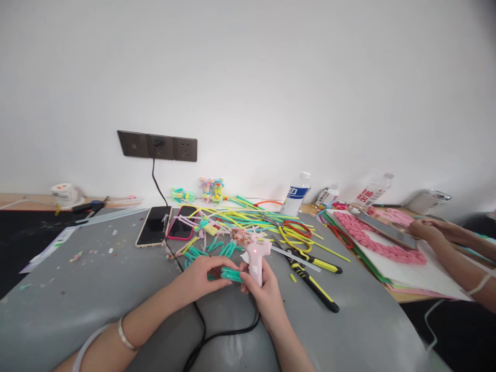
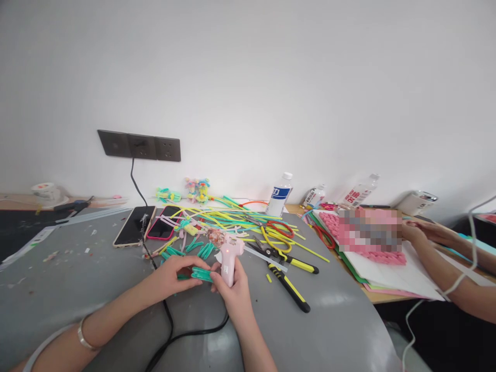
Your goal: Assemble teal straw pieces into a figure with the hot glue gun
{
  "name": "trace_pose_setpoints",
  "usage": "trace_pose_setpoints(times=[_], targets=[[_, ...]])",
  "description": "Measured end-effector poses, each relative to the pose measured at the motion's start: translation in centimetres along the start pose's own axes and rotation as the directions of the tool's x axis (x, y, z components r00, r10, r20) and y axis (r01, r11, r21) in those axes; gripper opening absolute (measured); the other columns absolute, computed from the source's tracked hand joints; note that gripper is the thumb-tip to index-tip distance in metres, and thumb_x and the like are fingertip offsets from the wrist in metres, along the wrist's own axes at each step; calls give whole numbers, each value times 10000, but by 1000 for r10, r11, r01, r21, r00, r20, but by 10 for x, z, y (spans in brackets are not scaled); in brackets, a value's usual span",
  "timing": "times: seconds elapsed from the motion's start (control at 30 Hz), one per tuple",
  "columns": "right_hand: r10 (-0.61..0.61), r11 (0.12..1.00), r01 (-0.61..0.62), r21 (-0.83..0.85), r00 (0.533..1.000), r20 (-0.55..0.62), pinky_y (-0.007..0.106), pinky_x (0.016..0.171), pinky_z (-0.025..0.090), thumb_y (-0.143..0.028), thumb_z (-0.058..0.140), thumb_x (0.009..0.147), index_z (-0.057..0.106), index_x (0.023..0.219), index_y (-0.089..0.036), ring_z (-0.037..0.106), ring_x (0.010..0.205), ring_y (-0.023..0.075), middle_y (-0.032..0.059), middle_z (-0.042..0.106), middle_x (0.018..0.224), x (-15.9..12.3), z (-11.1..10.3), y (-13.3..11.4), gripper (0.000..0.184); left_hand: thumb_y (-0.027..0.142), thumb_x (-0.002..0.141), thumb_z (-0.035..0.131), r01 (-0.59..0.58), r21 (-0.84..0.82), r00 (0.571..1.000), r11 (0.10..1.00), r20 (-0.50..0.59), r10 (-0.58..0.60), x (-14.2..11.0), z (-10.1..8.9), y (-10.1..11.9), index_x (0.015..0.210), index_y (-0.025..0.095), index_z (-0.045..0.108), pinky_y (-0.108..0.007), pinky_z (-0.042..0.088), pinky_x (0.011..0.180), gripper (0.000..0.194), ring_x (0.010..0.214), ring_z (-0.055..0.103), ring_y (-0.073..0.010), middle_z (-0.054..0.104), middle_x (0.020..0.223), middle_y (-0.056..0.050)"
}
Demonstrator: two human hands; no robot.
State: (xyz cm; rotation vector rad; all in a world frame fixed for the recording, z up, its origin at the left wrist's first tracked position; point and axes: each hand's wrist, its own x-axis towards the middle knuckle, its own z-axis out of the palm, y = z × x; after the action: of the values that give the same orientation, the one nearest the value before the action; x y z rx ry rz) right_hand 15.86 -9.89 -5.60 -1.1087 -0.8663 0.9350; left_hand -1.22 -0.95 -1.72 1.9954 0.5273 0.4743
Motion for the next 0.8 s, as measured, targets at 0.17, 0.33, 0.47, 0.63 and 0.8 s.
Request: trace_pose_setpoints(times=[0.17,0.33,0.47,0.63,0.8], targets=[[0,1000,0,22,1000,-3,256,454,445,-411,812,729,633,978,-211,544,472,124,-2,685,785,-1,2,-1,367,237,858,679,-64,99,997,993,-45,69,0,0,-1,1130,235,704,-243,502,749,273,867,679,-180,756,1031,-22],[2,1000,-2,21,1000,7,250,463,437,-425,799,750,607,1016,-204,549,482,120,-1,678,802,-2,1,-3,396,252,862,689,-103,120,989,987,-97,115,0,1,-5,1041,220,734,-220,487,686,187,754,646,-151,737,884,-13],[1,1000,-2,23,999,51,242,474,434,-459,781,773,592,1009,-190,549,497,112,6,667,820,0,-2,1,404,254,863,690,-123,107,981,987,-139,138,-1,3,-7,1009,210,741,-202,489,666,161,721,640,-136,726,839,-9],[-44,990,45,137,999,-10,207,454,345,-540,692,845,608,916,-171,451,454,63,-11,622,727,1,-2,4,385,281,849,690,-114,92,964,989,-229,132,-1,-1,-7,967,178,739,-204,525,642,164,693,660,-142,734,826,-27],[9,971,4,238,998,-55,208,435,279,-608,636,860,536,684,-166,377,418,50,-35,515,580,-2,-1,-1,486,304,810,708,-74,88,918,993,-382,102,2,-15,-8,937,163,746,-222,564,613,193,652,676,-155,747,796,-39]])
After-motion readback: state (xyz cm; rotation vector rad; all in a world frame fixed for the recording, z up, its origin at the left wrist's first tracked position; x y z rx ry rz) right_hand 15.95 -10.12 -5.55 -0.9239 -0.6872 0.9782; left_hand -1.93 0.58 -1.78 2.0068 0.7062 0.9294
